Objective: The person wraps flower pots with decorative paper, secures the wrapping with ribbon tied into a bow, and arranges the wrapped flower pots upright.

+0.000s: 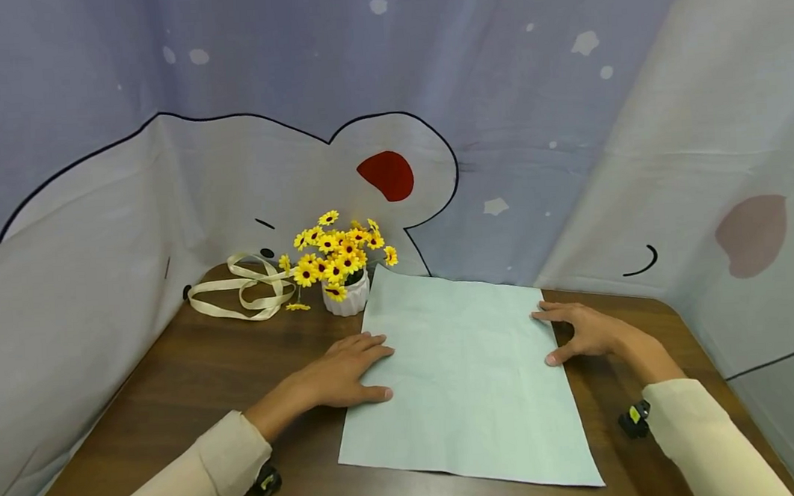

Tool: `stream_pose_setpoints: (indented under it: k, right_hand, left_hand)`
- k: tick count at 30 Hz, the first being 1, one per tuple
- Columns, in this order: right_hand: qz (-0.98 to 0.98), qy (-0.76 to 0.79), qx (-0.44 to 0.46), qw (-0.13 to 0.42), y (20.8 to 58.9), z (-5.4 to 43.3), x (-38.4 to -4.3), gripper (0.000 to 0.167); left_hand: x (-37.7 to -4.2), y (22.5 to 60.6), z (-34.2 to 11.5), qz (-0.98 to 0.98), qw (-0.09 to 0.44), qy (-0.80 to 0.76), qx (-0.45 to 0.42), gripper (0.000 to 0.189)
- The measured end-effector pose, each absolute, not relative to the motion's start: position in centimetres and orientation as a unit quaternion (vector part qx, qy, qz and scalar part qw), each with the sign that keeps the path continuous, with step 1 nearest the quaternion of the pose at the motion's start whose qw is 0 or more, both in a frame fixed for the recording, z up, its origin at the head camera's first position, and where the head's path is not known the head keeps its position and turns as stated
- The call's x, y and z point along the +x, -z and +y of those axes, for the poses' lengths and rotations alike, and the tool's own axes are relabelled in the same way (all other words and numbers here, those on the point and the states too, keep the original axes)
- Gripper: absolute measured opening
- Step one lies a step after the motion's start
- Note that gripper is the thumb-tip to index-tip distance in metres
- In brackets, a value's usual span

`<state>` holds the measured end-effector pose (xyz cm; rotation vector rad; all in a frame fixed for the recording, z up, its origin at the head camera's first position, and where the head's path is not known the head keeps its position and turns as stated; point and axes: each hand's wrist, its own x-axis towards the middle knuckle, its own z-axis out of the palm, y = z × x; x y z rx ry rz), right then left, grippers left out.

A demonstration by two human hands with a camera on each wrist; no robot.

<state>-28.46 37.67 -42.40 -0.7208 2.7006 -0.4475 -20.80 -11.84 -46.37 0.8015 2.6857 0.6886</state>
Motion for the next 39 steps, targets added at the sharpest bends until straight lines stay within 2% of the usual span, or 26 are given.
stream_pose_setpoints:
  k: [3,6,8,11,13,16,18,20,24,31,35,39]
  right_hand:
    - [0.950,0.136,-0.253,0.124,41.9,36.7,-26.7,0.089]
    - [0.957,0.107,-0.254,0.086,41.6,35.0,-24.2,0.077]
    - [0.960,0.093,-0.254,0.065,41.5,33.8,-22.3,0.072]
    - [0.962,0.082,-0.257,0.036,41.7,32.0,-19.4,0.066]
    - [0.962,0.077,-0.262,0.018,42.0,31.0,-17.5,0.065]
    - [0.961,0.070,-0.266,-0.002,42.7,29.6,-14.9,0.065]
    - [0.963,0.062,-0.264,-0.013,43.2,28.9,-13.2,0.065]
    - [0.965,0.056,-0.255,-0.011,43.8,28.4,-11.7,0.066]
    - [0.967,0.047,-0.251,0.007,44.9,28.1,-9.6,0.067]
    - [0.964,0.051,-0.255,-0.053,46.5,28.7,-7.8,0.067]
    - [0.973,0.071,-0.217,-0.021,47.1,29.1,-7.3,0.064]
    - [0.973,0.061,-0.224,-0.013,47.9,29.6,-6.9,0.060]
  left_hand:
    - [-21.1,46.6,-12.2,0.922,0.077,-0.288,0.246,0.058]
    - [-21.8,46.7,-12.7,0.922,0.010,-0.352,0.163,0.037]
    - [-22.6,47.0,-13.2,0.917,-0.012,-0.390,0.083,0.039]
    - [-24.4,47.9,-14.2,0.896,-0.013,-0.443,-0.033,0.063]
    - [-25.7,48.5,-14.9,0.883,0.003,-0.462,-0.084,0.089]
    - [-27.7,49.7,-16.0,0.874,0.023,-0.473,-0.108,0.138]
    - [-28.1,49.3,-16.1,0.876,0.041,-0.466,-0.114,0.156]
    - [-28.4,48.7,-16.0,0.881,0.055,-0.456,-0.112,0.165]
    - [-28.4,47.4,-15.5,0.887,0.058,-0.447,-0.095,0.160]
    - [-28.9,46.9,-15.5,0.883,0.004,-0.468,-0.030,0.138]
    - [-29.4,47.0,-15.6,0.877,-0.016,-0.480,-0.024,0.130]
    - [-29.9,47.0,-15.7,0.863,-0.031,-0.503,-0.038,0.123]
